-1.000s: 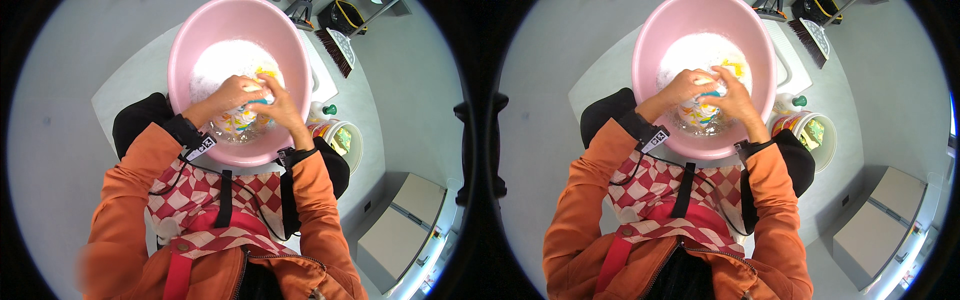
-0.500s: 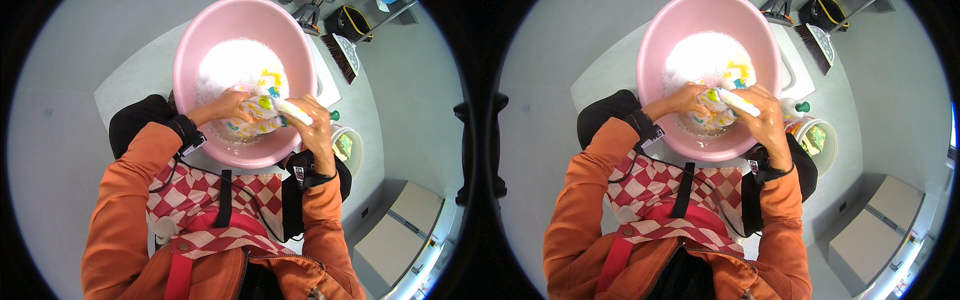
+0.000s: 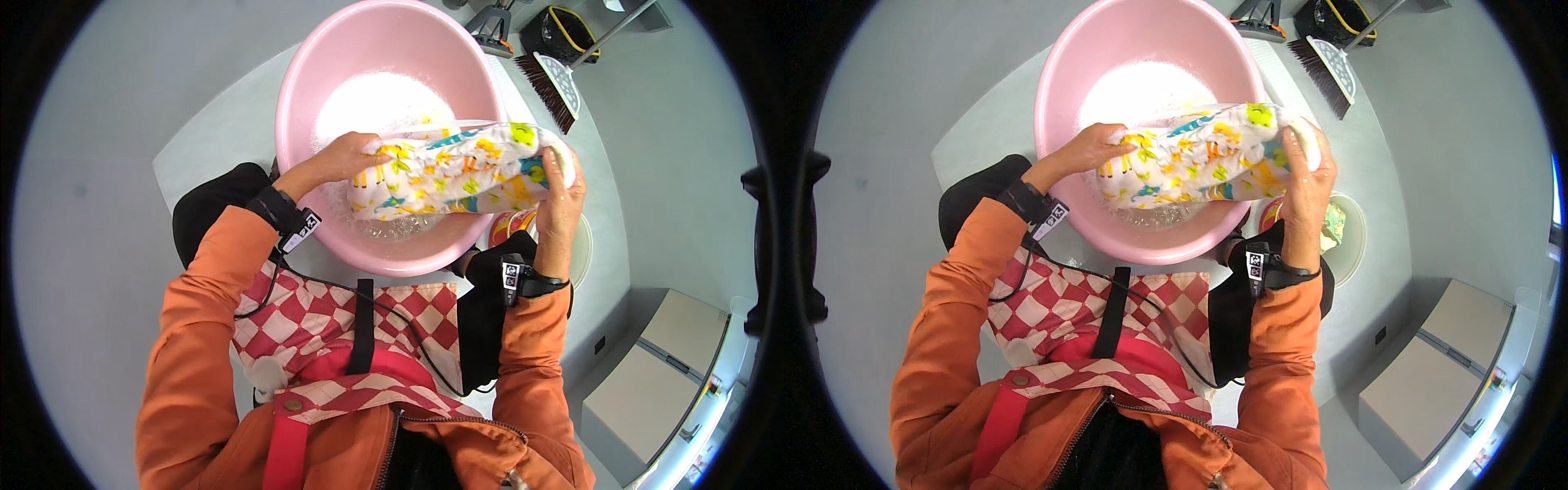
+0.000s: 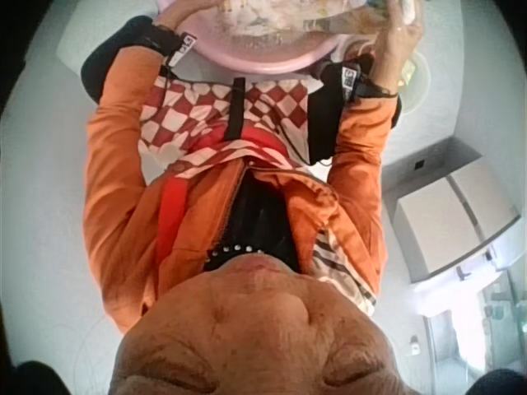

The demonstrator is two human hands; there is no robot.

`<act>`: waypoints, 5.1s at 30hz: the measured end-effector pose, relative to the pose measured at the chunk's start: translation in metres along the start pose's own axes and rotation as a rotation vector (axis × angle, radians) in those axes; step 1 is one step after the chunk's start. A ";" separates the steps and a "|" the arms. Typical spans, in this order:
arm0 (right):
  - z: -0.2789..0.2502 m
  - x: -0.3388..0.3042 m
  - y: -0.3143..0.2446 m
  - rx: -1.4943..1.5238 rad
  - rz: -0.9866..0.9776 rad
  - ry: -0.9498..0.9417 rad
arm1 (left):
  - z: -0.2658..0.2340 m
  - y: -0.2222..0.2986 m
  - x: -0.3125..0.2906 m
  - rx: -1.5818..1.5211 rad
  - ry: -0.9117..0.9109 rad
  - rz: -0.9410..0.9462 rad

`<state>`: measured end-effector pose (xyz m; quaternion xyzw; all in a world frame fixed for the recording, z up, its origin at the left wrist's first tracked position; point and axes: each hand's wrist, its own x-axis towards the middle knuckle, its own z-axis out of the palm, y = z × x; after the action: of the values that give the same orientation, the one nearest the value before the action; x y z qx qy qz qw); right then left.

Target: The person washes several small pieces of cloth by hand in a pink basin filled with soapy water. They scrub and rinse the items, then transfer them to a white bucket. The person also refills the basin with water from a wall-mounted tap.

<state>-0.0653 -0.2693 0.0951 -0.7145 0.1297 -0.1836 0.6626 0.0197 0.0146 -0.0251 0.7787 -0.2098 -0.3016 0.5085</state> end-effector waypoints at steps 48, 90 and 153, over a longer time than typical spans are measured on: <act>0.119 -0.098 -0.206 0.034 -0.263 -0.332 | 0.040 0.042 -0.005 0.396 0.341 0.455; 0.077 -0.091 0.137 1.304 0.888 -0.244 | 0.077 0.057 -0.044 0.556 0.219 0.902; 0.130 -0.032 0.095 -1.105 0.342 -0.993 | 0.027 -0.038 0.018 -0.072 0.510 -0.064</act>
<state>-0.0317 -0.1468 -0.0089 -0.9109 -0.0015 0.3560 0.2086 0.0149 0.0007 -0.0730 0.8171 -0.0391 -0.1186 0.5628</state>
